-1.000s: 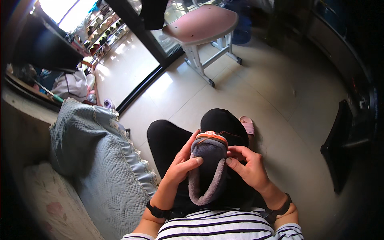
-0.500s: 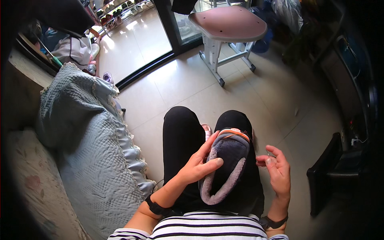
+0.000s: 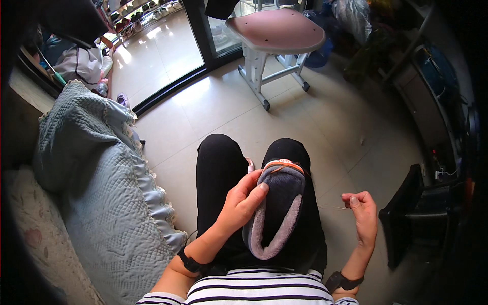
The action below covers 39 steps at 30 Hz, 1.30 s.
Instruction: The person sews the edge of a shoe by hand using a needle and thread, pulling the thread through the material and looping it.
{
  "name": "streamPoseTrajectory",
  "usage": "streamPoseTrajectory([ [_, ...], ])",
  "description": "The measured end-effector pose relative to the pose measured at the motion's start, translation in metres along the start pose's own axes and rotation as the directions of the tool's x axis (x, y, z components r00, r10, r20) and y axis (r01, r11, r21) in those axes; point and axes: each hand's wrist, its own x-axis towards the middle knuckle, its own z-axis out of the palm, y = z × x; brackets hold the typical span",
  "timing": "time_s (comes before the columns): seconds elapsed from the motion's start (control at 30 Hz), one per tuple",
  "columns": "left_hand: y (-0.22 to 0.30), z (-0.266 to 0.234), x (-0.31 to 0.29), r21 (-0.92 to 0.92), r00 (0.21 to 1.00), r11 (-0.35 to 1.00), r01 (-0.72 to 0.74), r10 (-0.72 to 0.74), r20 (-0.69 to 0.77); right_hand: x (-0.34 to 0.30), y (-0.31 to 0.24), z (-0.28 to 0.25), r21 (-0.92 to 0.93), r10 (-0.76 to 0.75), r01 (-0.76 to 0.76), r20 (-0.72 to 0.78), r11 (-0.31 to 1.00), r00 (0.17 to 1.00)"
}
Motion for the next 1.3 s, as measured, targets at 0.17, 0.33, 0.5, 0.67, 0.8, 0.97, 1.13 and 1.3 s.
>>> streamPoseTrajectory([
  [0.17, 0.018, 0.024, 0.009, 0.250, 0.990, 0.958, -0.137, 0.124, 0.070, 0.008, -0.016, -0.004, 0.192, 0.024, -0.032, 0.045, 0.981, 0.999],
  [0.33, 0.053, 0.035, 0.025, 0.452, 0.953, 0.885, -0.113, -0.032, 0.302, 0.006, -0.045, -0.001, 0.463, 0.056, -0.172, 0.253, 0.870, 0.966],
  [0.5, 0.034, 0.044, 0.014, 0.739, 0.921, 0.674, 0.016, -0.297, 0.251, -0.007, -0.023, 0.016, 0.379, 0.042, -0.222, 0.430, 0.898, 0.902],
  [0.67, 0.023, 0.045, 0.010, 0.722, 0.940, 0.689, 0.064, -0.284, 0.188, -0.014, -0.005, 0.037, 0.225, -0.156, 0.080, 0.342, 0.971, 0.926],
  [0.8, 0.035, 0.052, 0.029, 0.766, 0.883, 0.628, 0.140, -0.429, 0.191, -0.002, -0.015, 0.036, -0.046, -0.447, 0.473, 0.259, 0.880, 0.856],
  [0.97, 0.026, 0.062, 0.043, 0.808, 0.871, 0.577, 0.117, -0.450, 0.195, 0.008, -0.015, 0.038, -0.198, -0.472, 0.540, 0.306, 0.818, 0.827],
  [1.13, 0.017, 0.061, 0.037, 0.811, 0.878, 0.582, 0.058, -0.416, 0.235, 0.013, -0.014, 0.033, -0.196, -0.432, 0.513, 0.341, 0.836, 0.835],
  [1.3, 0.032, 0.057, 0.035, 0.836, 0.927, 0.539, -0.101, -0.253, 0.275, 0.015, -0.016, 0.032, -0.167, -0.416, 0.497, 0.361, 0.852, 0.835],
])
